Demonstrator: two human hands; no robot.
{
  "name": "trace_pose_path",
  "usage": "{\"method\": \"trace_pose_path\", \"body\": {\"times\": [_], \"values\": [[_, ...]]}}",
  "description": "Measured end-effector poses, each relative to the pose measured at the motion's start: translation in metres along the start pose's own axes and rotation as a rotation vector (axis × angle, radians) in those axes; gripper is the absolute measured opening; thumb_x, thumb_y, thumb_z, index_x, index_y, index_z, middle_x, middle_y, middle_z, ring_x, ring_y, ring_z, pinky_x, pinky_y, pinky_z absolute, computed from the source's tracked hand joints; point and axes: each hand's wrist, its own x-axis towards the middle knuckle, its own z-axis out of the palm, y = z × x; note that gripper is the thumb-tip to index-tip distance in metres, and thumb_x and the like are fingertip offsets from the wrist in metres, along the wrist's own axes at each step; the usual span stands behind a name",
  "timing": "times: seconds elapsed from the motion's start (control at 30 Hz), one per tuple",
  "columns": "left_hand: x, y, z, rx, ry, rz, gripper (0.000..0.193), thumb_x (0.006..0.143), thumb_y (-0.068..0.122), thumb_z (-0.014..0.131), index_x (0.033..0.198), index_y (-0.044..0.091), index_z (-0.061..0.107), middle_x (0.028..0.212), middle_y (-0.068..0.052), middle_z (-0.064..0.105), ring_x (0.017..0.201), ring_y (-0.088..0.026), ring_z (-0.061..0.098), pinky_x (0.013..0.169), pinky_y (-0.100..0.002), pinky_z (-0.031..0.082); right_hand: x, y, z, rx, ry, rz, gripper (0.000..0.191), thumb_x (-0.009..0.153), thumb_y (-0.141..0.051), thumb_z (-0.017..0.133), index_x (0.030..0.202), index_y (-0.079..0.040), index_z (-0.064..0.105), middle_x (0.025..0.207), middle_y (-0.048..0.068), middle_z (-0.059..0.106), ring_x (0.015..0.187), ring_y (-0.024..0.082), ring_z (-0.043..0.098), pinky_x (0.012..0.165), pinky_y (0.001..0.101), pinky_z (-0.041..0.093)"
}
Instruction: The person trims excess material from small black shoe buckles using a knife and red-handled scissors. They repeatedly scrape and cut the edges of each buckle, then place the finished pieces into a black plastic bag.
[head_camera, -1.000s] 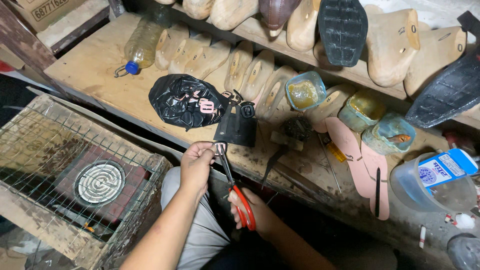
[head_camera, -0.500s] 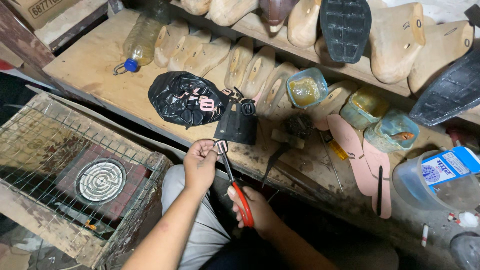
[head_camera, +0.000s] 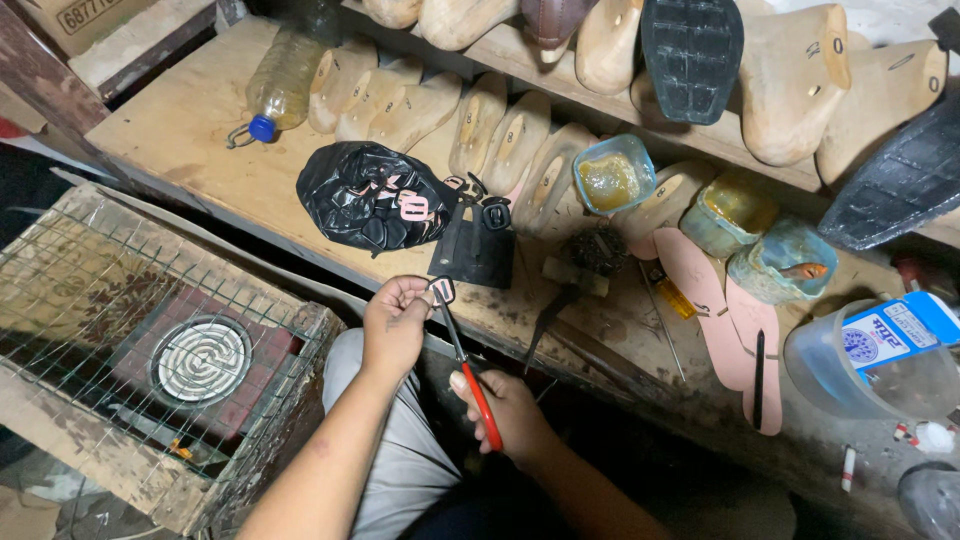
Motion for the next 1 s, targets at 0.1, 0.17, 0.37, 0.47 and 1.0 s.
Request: {"method": "trace_pose_path", "body": {"times": [0.1,0.17,0.37,0.47,1.0], "values": [[-0.001,0.001,0.001,0.044,0.02,-0.028,0.013,0.092,-0.005,0.061,0.103,-0.001,0.065,0.09,-0.004,0.072,0.073,-0.007,0.062,0.068,-0.021,0.049,0.0,-0.002,0.0,-0.036,0.026,-0.008,0.045,0.087,-0.05,0.073,0.085,-0.006,0.066,0.066,0.0,0.059,0.047,0.009,0.053,0.04,0.0248,0.046],[0.0,0.002,0.004,0.068,0.033,0.002,0.013,0.093,-0.005,0.06,0.105,-0.001,0.064,0.09,-0.005,0.072,0.073,-0.007,0.062,0.067,-0.021,0.05,0.002,-0.004,0.001,-0.022,0.025,-0.016,0.044,0.087,-0.049,0.074,0.086,-0.005,0.066,0.066,0.0,0.059,0.047,0.009,0.053,0.04,0.0248,0.046],[-0.001,-0.002,0.014,0.038,0.092,0.058,0.012,0.094,-0.005,0.062,0.106,-0.003,0.063,0.09,-0.007,0.072,0.072,-0.008,0.064,0.066,-0.021,0.052,0.004,-0.003,0.001,0.005,0.025,-0.003,0.041,0.086,-0.047,0.074,0.089,-0.007,0.067,0.065,0.0,0.058,0.046,0.009,0.053,0.04,0.0256,0.046],[-0.002,-0.005,0.014,0.029,0.085,0.064,0.013,0.093,-0.006,0.061,0.106,-0.003,0.062,0.09,-0.007,0.071,0.074,-0.008,0.065,0.069,-0.022,0.054,0.002,-0.003,0.002,-0.026,0.036,-0.01,0.043,0.087,-0.047,0.074,0.09,-0.005,0.066,0.065,0.001,0.057,0.046,0.01,0.053,0.039,0.026,0.045],[-0.01,0.028,0.01,-0.084,0.008,-0.128,0.029,0.098,0.001,0.049,0.123,-0.002,0.063,0.101,-0.01,0.073,0.077,-0.015,0.069,0.069,-0.027,0.058,-0.024,-0.004,-0.018,-0.11,-0.096,-0.073,0.04,0.093,-0.044,0.067,0.105,-0.007,0.061,0.072,-0.002,0.056,0.058,0.008,0.055,0.052,0.0254,0.05]]}}
